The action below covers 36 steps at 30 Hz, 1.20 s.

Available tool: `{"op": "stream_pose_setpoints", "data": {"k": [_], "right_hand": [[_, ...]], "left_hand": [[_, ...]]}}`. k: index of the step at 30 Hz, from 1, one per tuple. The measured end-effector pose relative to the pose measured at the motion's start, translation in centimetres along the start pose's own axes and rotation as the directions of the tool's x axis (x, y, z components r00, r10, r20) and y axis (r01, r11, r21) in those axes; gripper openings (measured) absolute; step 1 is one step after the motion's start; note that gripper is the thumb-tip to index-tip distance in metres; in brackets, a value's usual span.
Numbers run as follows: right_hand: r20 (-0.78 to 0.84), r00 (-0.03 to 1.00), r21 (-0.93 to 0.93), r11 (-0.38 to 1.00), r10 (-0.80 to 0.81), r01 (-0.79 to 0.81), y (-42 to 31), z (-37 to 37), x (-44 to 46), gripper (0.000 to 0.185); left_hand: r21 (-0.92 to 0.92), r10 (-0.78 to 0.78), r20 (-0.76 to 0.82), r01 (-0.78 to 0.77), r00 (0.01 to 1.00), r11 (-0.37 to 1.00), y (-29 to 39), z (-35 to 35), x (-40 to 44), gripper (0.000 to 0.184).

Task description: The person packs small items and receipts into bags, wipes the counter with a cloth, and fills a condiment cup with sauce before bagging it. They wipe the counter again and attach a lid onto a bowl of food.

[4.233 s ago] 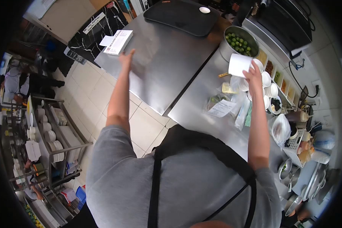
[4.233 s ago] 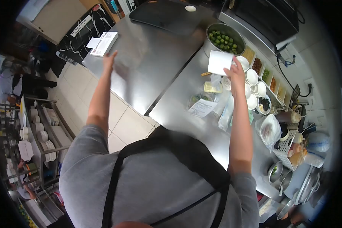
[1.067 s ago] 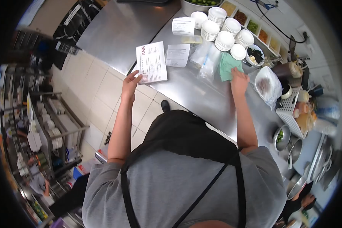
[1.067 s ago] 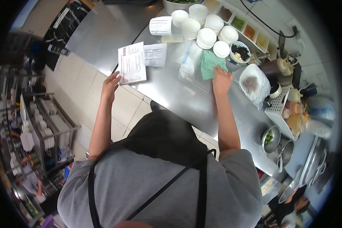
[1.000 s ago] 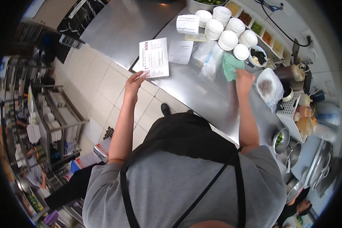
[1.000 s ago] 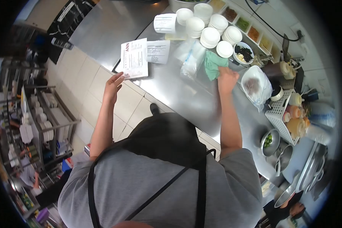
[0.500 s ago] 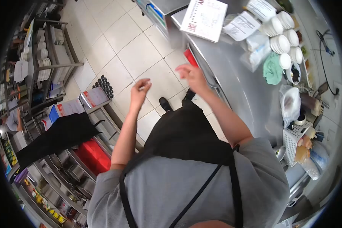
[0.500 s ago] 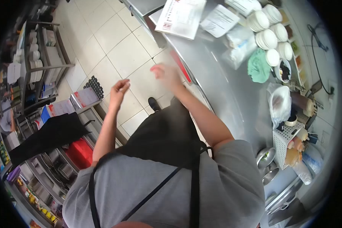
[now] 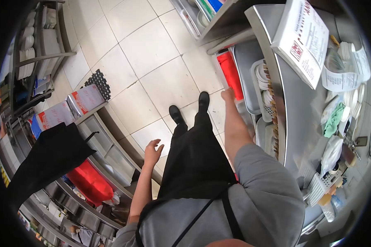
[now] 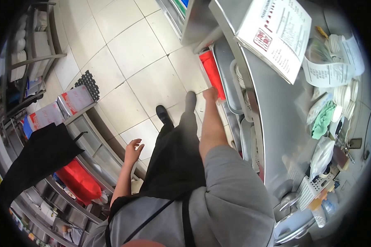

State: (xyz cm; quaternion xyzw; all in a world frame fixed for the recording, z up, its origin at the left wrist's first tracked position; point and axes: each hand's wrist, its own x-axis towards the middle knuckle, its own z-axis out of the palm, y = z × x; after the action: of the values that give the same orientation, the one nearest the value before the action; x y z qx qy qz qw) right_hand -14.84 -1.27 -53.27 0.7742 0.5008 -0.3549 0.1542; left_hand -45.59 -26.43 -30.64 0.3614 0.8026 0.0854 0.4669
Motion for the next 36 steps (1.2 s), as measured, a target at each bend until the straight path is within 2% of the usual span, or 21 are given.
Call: {"op": "stream_pose_setpoints", "data": {"k": [1, 2, 6, 8, 9, 10, 12, 15, 19, 20, 21, 22, 23, 24, 25, 27, 28, 30, 32, 34, 36], "right_hand": [[-0.133, 0.989, -0.012, 0.997, 0.071, -0.073, -1.0, 0.1, -1.7, 0.045], [-0.127, 0.988, -0.022, 0.996, 0.083, -0.086, -0.8, 0.7, -2.0, 0.045], [0.016, 1.000, -0.015, 1.000, -0.001, 0.001, -0.3, -0.2, -0.6, 0.037], [0.183, 0.979, -0.029, 0.995, -0.093, 0.099, -1.2, -2.8, -0.4, 0.029], [-0.085, 0.986, -0.161, 0.978, -0.145, 0.130, -1.6, -3.2, -0.4, 0.020], [-0.083, 0.986, -0.161, 0.978, -0.144, 0.129, -1.2, -2.7, 0.3, 0.020], [-0.521, 0.772, -0.283, 0.927, -0.364, 0.246, 0.2, -1.4, 2.1, 0.016], [-0.439, 0.795, -0.493, 0.852, -0.418, 0.176, 2.3, 0.4, 5.8, 0.016], [-0.379, 0.844, -0.457, 0.870, -0.380, 0.186, 4.5, 2.0, 8.4, 0.017], [-0.298, 0.955, 0.476, 0.865, -0.009, 0.157, 4.5, 2.3, 8.8, 0.016], [0.066, 0.989, 0.989, 0.123, 0.134, -0.083, 4.5, 2.4, 8.8, 0.014], [0.065, 0.989, 0.990, 0.120, 0.134, -0.081, 3.7, 1.6, 7.8, 0.014], [-0.196, 0.979, 0.741, 0.661, 0.053, 0.113, 3.1, 0.8, 6.5, 0.012], [-0.358, 0.920, 0.200, 0.950, -0.157, 0.240, 2.4, 0.0, 5.0, 0.009], [-0.362, 0.919, 0.202, 0.950, -0.154, 0.239, 1.4, -0.6, 3.2, 0.009], [-0.480, 0.877, 0.454, 0.856, 0.001, 0.248, -0.6, -1.6, -0.1, 0.006], [-0.445, 0.890, 0.382, 0.878, -0.097, 0.287, -0.6, 0.1, -0.3, 0.006], [-0.113, 0.931, 0.582, 0.736, -0.346, 0.344, -4.2, 0.9, -8.1, 0.001], [0.059, 0.750, 0.517, 0.663, -0.659, 0.542, -7.7, -2.1, -18.5, 0.006], [-0.097, 0.540, 0.432, 0.454, -0.836, 0.780, -8.1, -1.5, -25.2, 0.009], [-0.017, 0.547, 0.601, 0.429, -0.837, 0.675, -7.9, -4.6, -29.9, 0.019]], "left_hand": [[-0.008, 0.002, -0.018, -0.002, 1.000, 1.000, -1.1, 0.2, 0.0, 0.027], [-0.011, -0.005, -0.003, 0.005, 1.000, 1.000, -1.5, 0.2, -0.2, 0.027], [-0.037, -0.058, 0.036, 0.059, 0.998, 0.998, -0.2, 1.1, 1.3, 0.026], [-0.018, 0.042, 0.030, -0.041, 0.999, 0.999, 1.2, 1.3, 2.5, 0.025], [-0.048, 0.066, 0.019, -0.065, 0.998, 0.997, 2.2, 1.3, 3.2, 0.023], [-0.046, 0.065, 0.020, -0.064, 0.998, 0.997, 3.0, 1.3, 3.7, 0.023], [-0.096, 0.073, -0.012, -0.074, 0.997, 0.993, 4.1, 1.2, 4.5, 0.023], [-0.104, 0.050, -0.024, -0.052, 0.998, 0.993, 4.7, 0.9, 4.8, 0.023], [-0.101, 0.009, -0.011, -0.010, 1.000, 0.995, 4.4, 0.6, 4.5, 0.023], [-0.100, 0.014, -0.010, -0.015, 1.000, 0.995, 4.5, 0.7, 4.5, 0.023], [-0.095, 0.022, -0.011, -0.023, 1.000, 0.995, 4.7, 0.7, 4.5, 0.023], [-0.088, 0.030, -0.011, -0.031, 0.999, 0.996, 4.9, 0.7, 4.4, 0.023], [-0.086, 0.034, -0.011, -0.035, 0.999, 0.996, 5.1, 0.8, 4.4, 0.023], [-0.106, 0.048, 0.004, -0.047, 0.999, 0.993, 5.5, 0.9, 4.4, 0.024], [-0.127, 0.063, 0.019, -0.060, 0.998, 0.990, 5.9, 1.1, 4.3, 0.024], [-0.208, 0.028, 0.073, -0.013, 0.997, 0.978, 7.0, 1.5, 4.3, 0.028], [-0.283, -0.006, 0.129, 0.043, 0.992, 0.958, 7.6, 1.6, 4.2, 0.031], [-0.297, 0.084, 0.109, -0.048, 0.990, 0.954, 9.1, 2.4, 3.9, 0.053], [-0.489, 0.035, 0.087, 0.012, 0.996, 0.872, 10.5, 3.0, 3.7, 0.058], [-0.630, -0.027, -0.013, 0.012, 1.000, 0.776, 10.8, 3.4, 4.2, 0.054], [-0.537, -0.062, -0.010, 0.047, 0.998, 0.842, 10.1, 1.9, 4.7, 0.033]]}}
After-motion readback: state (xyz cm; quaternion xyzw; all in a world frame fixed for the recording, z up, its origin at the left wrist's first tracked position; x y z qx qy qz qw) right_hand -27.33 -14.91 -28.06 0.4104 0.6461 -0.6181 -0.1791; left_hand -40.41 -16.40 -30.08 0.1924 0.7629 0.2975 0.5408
